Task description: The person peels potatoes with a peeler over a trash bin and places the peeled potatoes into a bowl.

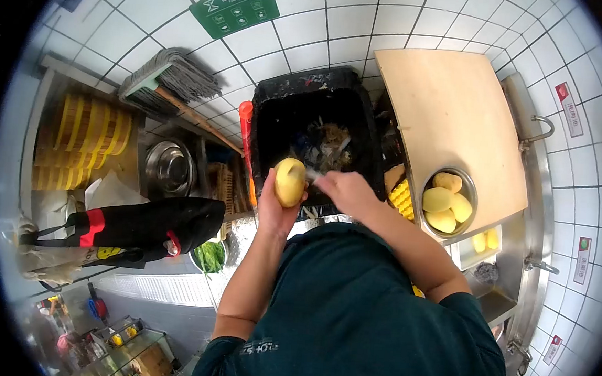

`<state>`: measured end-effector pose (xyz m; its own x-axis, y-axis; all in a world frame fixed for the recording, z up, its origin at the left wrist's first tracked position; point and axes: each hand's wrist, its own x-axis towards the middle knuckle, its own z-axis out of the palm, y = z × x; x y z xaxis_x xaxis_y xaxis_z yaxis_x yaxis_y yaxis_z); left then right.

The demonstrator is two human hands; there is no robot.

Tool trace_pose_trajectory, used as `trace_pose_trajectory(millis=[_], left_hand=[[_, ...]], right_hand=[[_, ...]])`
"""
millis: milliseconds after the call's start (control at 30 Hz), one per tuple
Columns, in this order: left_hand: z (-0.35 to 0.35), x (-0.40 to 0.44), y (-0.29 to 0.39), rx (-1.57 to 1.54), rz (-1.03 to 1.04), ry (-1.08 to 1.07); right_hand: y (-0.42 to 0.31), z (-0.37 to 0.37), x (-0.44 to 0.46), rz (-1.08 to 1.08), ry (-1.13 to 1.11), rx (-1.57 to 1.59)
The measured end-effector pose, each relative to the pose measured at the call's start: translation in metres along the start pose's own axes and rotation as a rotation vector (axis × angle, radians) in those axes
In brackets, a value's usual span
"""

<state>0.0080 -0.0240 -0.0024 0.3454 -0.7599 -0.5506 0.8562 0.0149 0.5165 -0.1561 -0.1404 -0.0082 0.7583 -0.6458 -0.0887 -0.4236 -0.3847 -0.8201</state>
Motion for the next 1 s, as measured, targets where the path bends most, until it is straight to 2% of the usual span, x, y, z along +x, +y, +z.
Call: trace_pose_trajectory(millis=[33, 67, 167, 200, 300, 367, 400, 433, 500, 533, 567, 633, 667, 733, 767, 833, 900, 933, 967, 1000], left_hand=[[0.000, 0.000, -0.002, -0.003, 0.009, 0.010], [0.000, 0.000, -0.004, -0.003, 0.017, 0.020], [-0.003, -0.002, -0.005, 0.044, 0.030, -0.006], [-0.005, -0.003, -0.004, 0.050, 0.010, -0.034], [0.002, -0.003, 0.000, 0.039, -0.011, -0.053], [0.003, -0.004, -0.002, 0.019, -0.007, -0.003], [0.001, -0.001, -0.004, -0.012, -0.012, 0.031], [0.005, 0.000, -0.007, -0.032, -0.004, 0.079], [0.013, -0.004, -0.010, -0.066, 0.010, 0.182], [0.009, -0.007, -0.009, 0.030, 0.005, 0.112], [0.004, -0.006, -0.008, 0.037, 0.010, 0.078], [-0.003, -0.005, -0.008, 0.054, 0.017, 0.006], [-0.004, -0.005, -0.008, 0.044, 0.016, -0.057], [0.000, -0.003, -0.007, 0.014, 0.037, 0.007], [0.001, -0.005, -0.009, 0.000, 0.039, 0.045], [0.010, -0.008, -0.010, -0.041, 0.027, 0.108], [0.009, -0.008, -0.013, -0.048, 0.000, 0.113], [0.002, -0.007, -0.015, -0.035, -0.022, 0.086], [-0.003, -0.006, -0.017, -0.023, -0.040, 0.059], [0.000, -0.011, -0.015, 0.017, -0.049, 0.062]], right_hand=[[-0.005, 0.000, -0.004, -0.124, -0.065, -0.145], [-0.006, 0.003, -0.005, -0.158, -0.058, -0.204], [0.016, 0.009, 0.007, -0.069, 0.109, -0.133], [0.025, 0.003, 0.022, 0.197, 0.050, -0.120], [0.052, -0.002, 0.026, 0.296, 0.116, 0.044], [0.028, 0.001, 0.010, 0.144, 0.104, 0.161], [0.012, 0.001, 0.004, 0.128, 0.020, 0.138], [0.003, 0.000, -0.002, -0.022, -0.026, -0.031], [-0.010, 0.004, -0.010, -0.161, -0.038, -0.171], [0.007, 0.009, -0.006, -0.230, 0.049, -0.162], [0.021, 0.017, 0.003, -0.088, 0.145, -0.161], [0.048, 0.004, 0.025, 0.281, 0.085, -0.117], [0.053, 0.003, 0.021, 0.259, 0.114, -0.042], [0.043, -0.003, 0.012, 0.197, 0.150, 0.099], [0.031, 0.007, 0.003, 0.084, 0.200, 0.208], [0.007, 0.004, -0.011, -0.046, 0.019, -0.030], [-0.006, 0.011, -0.019, -0.076, -0.056, -0.101], [-0.004, 0.010, -0.018, -0.144, 0.021, -0.121], [0.009, 0.013, -0.012, -0.091, 0.084, -0.081], [0.028, 0.010, 0.001, -0.001, 0.093, -0.190]])
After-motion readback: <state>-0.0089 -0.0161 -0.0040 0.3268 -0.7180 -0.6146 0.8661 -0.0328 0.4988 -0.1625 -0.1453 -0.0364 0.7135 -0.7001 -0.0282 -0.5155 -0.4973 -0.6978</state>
